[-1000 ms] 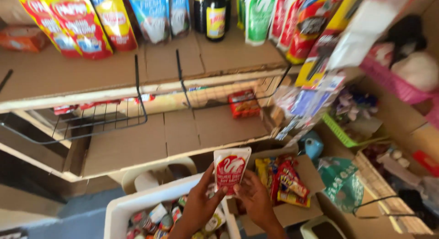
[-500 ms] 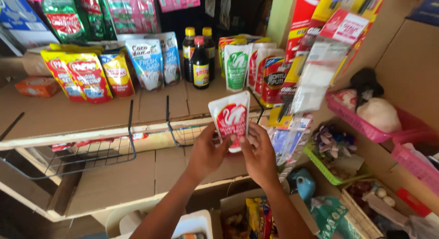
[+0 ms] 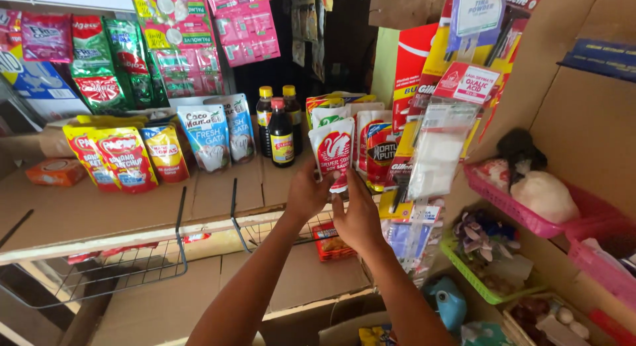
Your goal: Sort and place grocery items from a bin onto shelves in a grocery store.
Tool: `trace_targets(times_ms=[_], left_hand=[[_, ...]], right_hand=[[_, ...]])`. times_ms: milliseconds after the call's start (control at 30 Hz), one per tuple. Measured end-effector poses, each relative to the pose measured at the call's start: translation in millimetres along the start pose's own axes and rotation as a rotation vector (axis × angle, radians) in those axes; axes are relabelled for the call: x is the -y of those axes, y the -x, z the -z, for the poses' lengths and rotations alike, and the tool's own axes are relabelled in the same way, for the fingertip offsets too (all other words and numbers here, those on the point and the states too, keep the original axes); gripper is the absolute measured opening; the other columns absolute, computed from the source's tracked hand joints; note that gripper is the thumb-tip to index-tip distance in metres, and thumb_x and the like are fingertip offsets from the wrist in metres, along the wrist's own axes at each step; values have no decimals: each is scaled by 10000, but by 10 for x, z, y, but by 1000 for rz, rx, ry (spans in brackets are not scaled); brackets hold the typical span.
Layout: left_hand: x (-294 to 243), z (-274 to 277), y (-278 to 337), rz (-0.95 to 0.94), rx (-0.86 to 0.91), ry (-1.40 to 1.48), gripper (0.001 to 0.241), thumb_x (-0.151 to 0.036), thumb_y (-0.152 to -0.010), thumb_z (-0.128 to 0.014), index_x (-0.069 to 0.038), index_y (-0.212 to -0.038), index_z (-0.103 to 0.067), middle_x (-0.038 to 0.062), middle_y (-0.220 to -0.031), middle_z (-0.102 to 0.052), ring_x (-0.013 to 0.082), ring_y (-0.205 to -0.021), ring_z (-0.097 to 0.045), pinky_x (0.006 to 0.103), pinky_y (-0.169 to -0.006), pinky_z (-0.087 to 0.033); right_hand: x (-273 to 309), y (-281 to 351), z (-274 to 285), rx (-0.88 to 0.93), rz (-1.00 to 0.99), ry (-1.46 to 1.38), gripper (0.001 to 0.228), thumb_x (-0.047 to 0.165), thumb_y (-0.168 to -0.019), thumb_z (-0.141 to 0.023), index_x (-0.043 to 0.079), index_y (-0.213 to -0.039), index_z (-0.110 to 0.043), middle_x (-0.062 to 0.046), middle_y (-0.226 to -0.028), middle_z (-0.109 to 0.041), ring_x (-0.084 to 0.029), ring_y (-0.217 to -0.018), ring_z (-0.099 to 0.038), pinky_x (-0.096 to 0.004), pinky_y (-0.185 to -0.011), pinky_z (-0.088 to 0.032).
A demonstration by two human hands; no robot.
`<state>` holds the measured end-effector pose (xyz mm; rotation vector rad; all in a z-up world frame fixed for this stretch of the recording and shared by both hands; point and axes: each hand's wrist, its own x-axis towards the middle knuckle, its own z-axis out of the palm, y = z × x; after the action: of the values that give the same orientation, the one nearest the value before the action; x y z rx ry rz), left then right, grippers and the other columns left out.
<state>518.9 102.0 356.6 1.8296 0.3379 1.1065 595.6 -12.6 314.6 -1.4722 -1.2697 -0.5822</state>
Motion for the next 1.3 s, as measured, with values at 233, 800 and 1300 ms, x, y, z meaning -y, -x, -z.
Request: trace_targets(times_ms=[233, 800, 1300], left_hand=[[412, -140, -399, -152, -45, -199, 351, -182, -824, -810, -77, -1142, -703, 161, -970, -772, 304, -827, -754, 414, -734, -583], [574, -257, -476, -169, -277, -394, 412, -331, -757, -883, -50, -982, -682, 161, -941, -668, 361, -797, -686, 483, -676, -543], [511, -234, -388, -186, -342, -360, 356, -308, -782, -865, -41, -944, -695, 162, -932, -672, 351, -756, -687, 469, -658, -553]], right_hand=[[-359, -95, -267, 48, 27, 94, 720, 84, -873, -645, -133, -1482, -329, -372, -1456, -454, -499, -1360, -459, -497, -1157, -363], [-273, -70, -358, 80, 1, 232, 685, 72, -885, -606, -152, -1477, -343, -417, -1496, -377, -565, -1317, -439, -565, -1141, -348], [-264, 16, -376, 18, 76, 319, 608, 84, -883, -583, -149, -1424, -430, -382, -1491, -434, -515, -1349, -440, -549, -1179, -298]])
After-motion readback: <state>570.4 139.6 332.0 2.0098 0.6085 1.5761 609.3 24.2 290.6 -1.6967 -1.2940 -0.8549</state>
